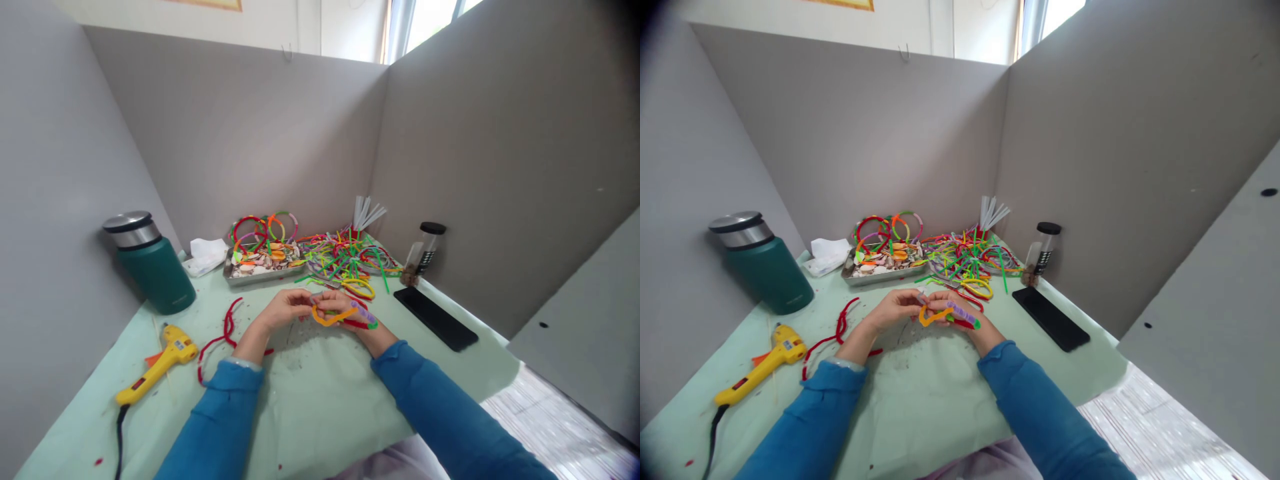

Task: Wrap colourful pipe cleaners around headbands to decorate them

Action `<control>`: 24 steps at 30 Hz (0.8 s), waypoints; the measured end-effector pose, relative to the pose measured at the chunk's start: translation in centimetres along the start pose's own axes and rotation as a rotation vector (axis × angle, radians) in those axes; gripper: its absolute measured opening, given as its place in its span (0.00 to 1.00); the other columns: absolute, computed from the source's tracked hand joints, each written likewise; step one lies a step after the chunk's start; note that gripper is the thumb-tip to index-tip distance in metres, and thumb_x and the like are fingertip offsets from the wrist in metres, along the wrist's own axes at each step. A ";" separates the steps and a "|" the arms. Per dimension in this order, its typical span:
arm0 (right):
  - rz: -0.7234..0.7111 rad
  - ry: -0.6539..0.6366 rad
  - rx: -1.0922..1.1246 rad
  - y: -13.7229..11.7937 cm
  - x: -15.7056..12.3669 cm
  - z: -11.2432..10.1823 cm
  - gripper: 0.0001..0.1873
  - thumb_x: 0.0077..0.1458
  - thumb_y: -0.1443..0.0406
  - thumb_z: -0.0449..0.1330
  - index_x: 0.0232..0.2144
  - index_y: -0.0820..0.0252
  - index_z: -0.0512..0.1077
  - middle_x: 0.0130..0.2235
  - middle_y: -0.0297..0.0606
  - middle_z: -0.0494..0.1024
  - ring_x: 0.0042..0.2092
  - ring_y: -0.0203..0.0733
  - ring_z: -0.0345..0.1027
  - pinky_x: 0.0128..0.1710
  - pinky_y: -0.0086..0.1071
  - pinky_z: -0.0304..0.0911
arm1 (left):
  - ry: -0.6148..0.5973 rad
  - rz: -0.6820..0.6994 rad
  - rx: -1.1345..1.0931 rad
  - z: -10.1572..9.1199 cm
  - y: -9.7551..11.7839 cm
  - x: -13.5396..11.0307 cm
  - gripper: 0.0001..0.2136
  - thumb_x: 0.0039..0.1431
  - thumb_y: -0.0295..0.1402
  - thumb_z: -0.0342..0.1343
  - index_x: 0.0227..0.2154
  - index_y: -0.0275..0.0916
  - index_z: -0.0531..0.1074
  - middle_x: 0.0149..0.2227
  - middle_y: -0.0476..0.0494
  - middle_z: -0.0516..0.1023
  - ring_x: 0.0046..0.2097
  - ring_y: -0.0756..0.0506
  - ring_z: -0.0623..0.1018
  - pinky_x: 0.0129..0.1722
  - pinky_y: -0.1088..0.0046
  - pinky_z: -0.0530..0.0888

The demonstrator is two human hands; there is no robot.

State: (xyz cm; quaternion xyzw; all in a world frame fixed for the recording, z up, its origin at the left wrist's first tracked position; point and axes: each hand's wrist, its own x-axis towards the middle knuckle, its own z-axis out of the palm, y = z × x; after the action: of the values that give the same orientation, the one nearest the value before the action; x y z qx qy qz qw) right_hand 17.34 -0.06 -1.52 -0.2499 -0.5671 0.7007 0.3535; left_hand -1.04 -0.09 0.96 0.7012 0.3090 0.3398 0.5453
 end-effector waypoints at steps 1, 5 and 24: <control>0.008 -0.018 0.007 0.1 0.0 -0.2 0.12 0.42 0.60 0.63 0.27 0.63 0.68 0.22 0.32 0.67 0.18 0.27 0.53 0.14 0.23 0.46 | -0.012 -0.010 -0.003 -0.1 0.1 -0.1 0.13 0.43 0.36 0.61 0.32 0.32 0.73 0.28 0.44 0.75 0.27 0.51 0.71 0.26 0.76 0.66; 0.053 -0.098 0.028 0.3 0.0 -0.4 0.12 0.42 0.61 0.63 0.28 0.64 0.68 0.21 0.30 0.66 0.16 0.25 0.48 0.14 0.23 0.44 | -0.047 -0.042 0.001 -0.2 0.2 -0.2 0.13 0.42 0.35 0.62 0.31 0.32 0.75 0.27 0.44 0.75 0.26 0.50 0.71 0.25 0.76 0.66; 0.096 -0.095 0.129 -0.1 -0.2 -0.2 0.08 0.44 0.65 0.60 0.28 0.64 0.67 0.24 0.31 0.67 0.17 0.24 0.48 0.13 0.22 0.43 | 0.091 0.065 0.015 0.3 -0.2 0.3 0.09 0.41 0.33 0.63 0.25 0.33 0.72 0.28 0.48 0.72 0.27 0.52 0.71 0.27 0.76 0.68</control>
State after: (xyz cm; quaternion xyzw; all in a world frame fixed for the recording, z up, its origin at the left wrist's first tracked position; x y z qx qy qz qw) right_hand 17.66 -0.12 -1.46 -0.2199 -0.5242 0.7632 0.3073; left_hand -0.64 -0.02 0.78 0.6988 0.3133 0.3864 0.5140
